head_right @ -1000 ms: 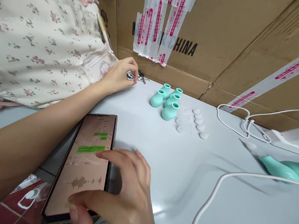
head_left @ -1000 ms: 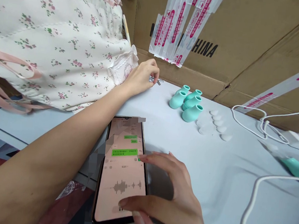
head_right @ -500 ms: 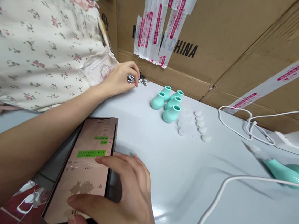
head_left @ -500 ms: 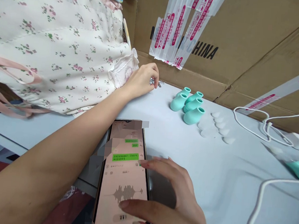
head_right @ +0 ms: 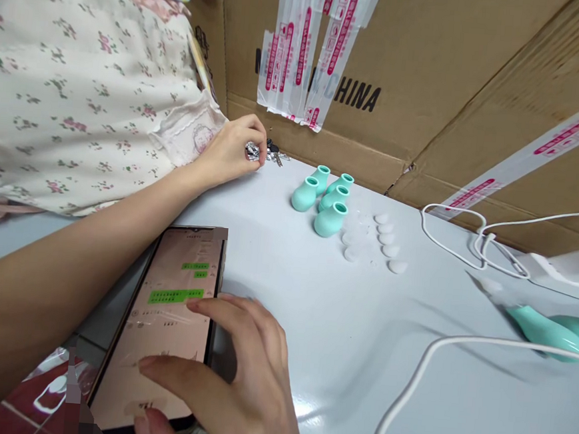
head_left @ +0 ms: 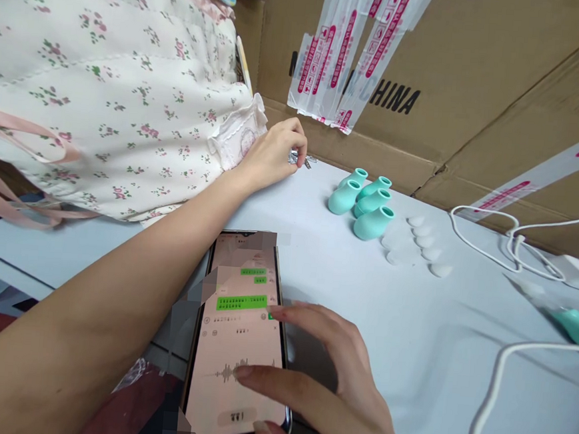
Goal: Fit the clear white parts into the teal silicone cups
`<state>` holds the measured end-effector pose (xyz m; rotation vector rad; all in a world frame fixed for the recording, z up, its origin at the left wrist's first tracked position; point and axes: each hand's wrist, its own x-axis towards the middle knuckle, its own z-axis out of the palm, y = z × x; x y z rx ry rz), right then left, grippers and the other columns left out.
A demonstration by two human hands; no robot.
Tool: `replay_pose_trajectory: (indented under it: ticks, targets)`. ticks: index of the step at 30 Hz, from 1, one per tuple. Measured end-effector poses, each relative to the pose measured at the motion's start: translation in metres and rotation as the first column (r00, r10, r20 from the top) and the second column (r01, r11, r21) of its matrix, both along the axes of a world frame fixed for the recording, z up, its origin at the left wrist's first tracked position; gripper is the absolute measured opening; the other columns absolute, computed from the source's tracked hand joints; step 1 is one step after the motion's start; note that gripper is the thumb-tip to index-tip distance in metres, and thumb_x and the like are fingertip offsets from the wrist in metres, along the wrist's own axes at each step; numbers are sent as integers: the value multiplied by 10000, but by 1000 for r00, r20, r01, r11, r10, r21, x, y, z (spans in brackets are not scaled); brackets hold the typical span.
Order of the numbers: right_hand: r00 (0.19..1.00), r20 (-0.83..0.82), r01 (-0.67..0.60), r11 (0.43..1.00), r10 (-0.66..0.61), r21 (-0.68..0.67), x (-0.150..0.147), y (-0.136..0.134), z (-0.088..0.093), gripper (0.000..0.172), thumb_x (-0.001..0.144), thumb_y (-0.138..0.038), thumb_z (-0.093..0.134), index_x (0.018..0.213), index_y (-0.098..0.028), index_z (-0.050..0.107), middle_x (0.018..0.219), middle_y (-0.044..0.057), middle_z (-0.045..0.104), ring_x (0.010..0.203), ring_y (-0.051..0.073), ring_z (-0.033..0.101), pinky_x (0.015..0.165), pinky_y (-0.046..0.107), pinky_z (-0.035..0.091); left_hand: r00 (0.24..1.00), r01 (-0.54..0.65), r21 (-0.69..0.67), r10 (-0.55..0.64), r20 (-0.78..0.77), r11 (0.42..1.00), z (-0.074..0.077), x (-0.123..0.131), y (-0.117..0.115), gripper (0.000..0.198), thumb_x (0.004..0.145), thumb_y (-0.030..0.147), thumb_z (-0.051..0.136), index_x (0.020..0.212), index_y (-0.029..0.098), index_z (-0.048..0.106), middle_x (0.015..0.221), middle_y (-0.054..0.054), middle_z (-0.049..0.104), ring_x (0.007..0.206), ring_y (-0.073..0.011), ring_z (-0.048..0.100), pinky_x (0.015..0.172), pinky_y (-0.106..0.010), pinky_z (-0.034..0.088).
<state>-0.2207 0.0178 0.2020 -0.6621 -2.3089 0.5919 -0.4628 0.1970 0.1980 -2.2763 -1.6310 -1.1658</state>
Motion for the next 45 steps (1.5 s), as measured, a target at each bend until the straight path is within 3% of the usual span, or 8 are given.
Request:
replay_pose_trajectory:
  ticks: [10,20,25,38,45]
  targets:
    - [1000,18,20,1000,-20,5,-3,-3,3,209,786,-391,585,937,-303,700,1121,52,549,1119,221,478,957,374,405,993,-62,-5,62,97,998,6,-3,3,66,713,162,551,750,167,606,860,-61,551,862,-168,513,821,-327,440]
    - [1000,-19,-5,1000,5,-5,-1,0,1,148,761,-317,613,863,-300,718,1149,51,528,1114,227,475,920,363,430,995,-29,-6,29,96,1000,6,-1,2,134,713,229,591,826,168,626,879,-52,569,826,-149,534,786,-296,455]
    - [999,-30,-25,999,24,-31,0,0,1,137,764,-276,615,840,-321,720,1189,35,506,1144,229,449,935,376,415,994,-37,-13,39,100,999,6,-1,2,100,702,236,611,750,148,615,872,-52,559,820,-149,528,797,-303,451]
    - [1000,-15,-25,999,25,29,0,0,-3,67,734,-375,650,756,-393,711,1170,-50,542,1145,237,467,1043,441,289,996,-32,-12,33,85,999,5,-1,2,92,696,235,612,730,156,579,862,-50,545,837,-161,523,807,-312,433]
    - [997,43,63,998,-63,6,2,-4,0,176,804,-358,570,915,-320,701,1264,20,462,1190,252,415,1041,474,266,991,-1,46,-5,135,999,6,1,1,24,707,175,529,731,172,531,798,-50,564,803,-169,538,768,-307,419]
